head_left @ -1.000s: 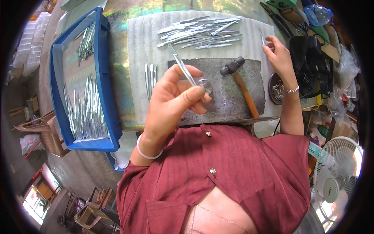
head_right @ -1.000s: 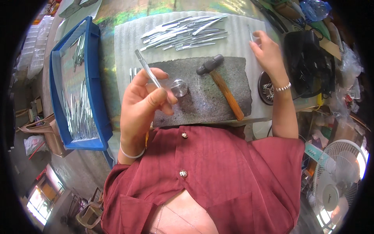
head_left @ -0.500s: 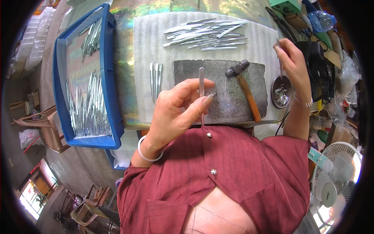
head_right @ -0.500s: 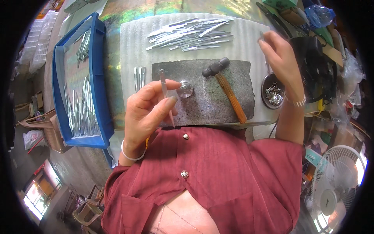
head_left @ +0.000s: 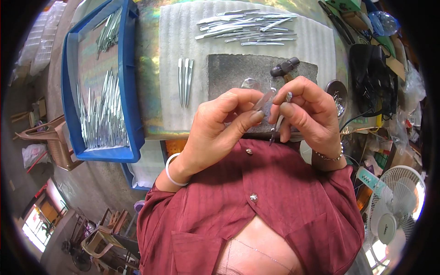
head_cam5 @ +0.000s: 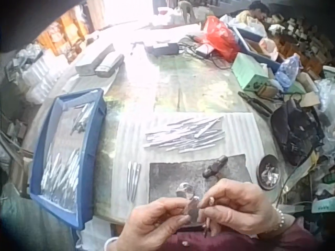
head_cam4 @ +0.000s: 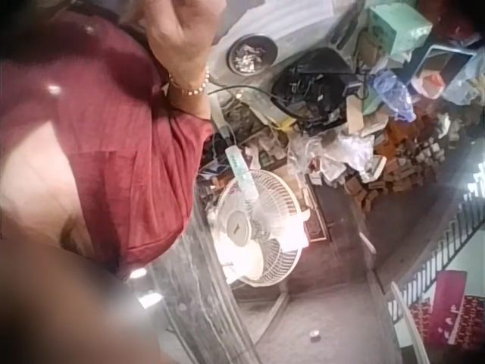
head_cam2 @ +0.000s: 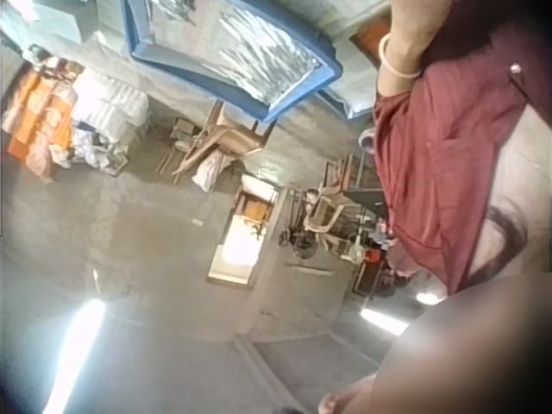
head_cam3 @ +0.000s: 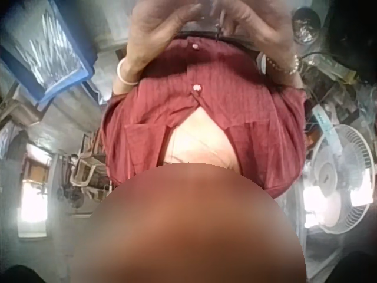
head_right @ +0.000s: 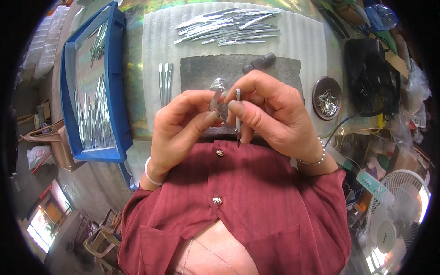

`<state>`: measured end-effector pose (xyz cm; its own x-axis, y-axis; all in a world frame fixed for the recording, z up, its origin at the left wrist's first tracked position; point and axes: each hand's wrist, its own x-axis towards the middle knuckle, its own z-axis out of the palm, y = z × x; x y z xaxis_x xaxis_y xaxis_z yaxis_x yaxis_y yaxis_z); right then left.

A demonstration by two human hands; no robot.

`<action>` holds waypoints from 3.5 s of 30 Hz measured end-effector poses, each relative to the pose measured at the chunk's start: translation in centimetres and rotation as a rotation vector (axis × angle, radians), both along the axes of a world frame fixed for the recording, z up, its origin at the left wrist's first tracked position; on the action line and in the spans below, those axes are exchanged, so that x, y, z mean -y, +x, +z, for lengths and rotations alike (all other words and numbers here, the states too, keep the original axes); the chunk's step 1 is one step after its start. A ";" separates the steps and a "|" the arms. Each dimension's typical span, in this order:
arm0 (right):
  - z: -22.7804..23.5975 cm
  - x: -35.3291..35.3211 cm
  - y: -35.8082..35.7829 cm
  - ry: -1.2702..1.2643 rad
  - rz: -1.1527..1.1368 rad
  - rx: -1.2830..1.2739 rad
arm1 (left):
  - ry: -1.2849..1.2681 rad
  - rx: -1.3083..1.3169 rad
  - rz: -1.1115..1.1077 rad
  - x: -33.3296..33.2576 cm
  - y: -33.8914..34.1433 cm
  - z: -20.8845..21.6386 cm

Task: Hammering and assembling small metal components at a workbench.

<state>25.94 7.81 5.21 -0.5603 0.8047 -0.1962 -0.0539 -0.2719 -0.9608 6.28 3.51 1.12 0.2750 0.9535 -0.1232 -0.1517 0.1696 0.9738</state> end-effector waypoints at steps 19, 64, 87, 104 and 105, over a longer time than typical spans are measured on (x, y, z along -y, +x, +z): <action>-0.5 1.4 -2.1 0.507 -0.193 0.297 | 0.179 -0.019 0.103 0.5 0.8 0.1; -4.3 -2.0 -2.9 -0.563 -0.166 -0.104 | -0.534 0.300 -0.155 -2.5 -1.1 0.7; -3.5 -1.2 -2.4 -0.502 -0.207 -0.130 | -0.495 0.309 -0.140 -2.4 0.1 1.2; -3.8 -1.6 -0.1 -0.533 -0.307 -0.170 | -0.561 0.380 -0.228 -4.0 2.3 1.1; -3.8 -1.7 -0.1 -0.546 -0.310 -0.172 | -0.560 0.390 -0.219 -4.0 2.3 1.1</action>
<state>25.84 9.49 1.45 -0.3780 0.7441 -0.5508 -0.3486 -0.6656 -0.6599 8.63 7.47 2.18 0.5763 0.6940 -0.4316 -0.3763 0.6941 0.6137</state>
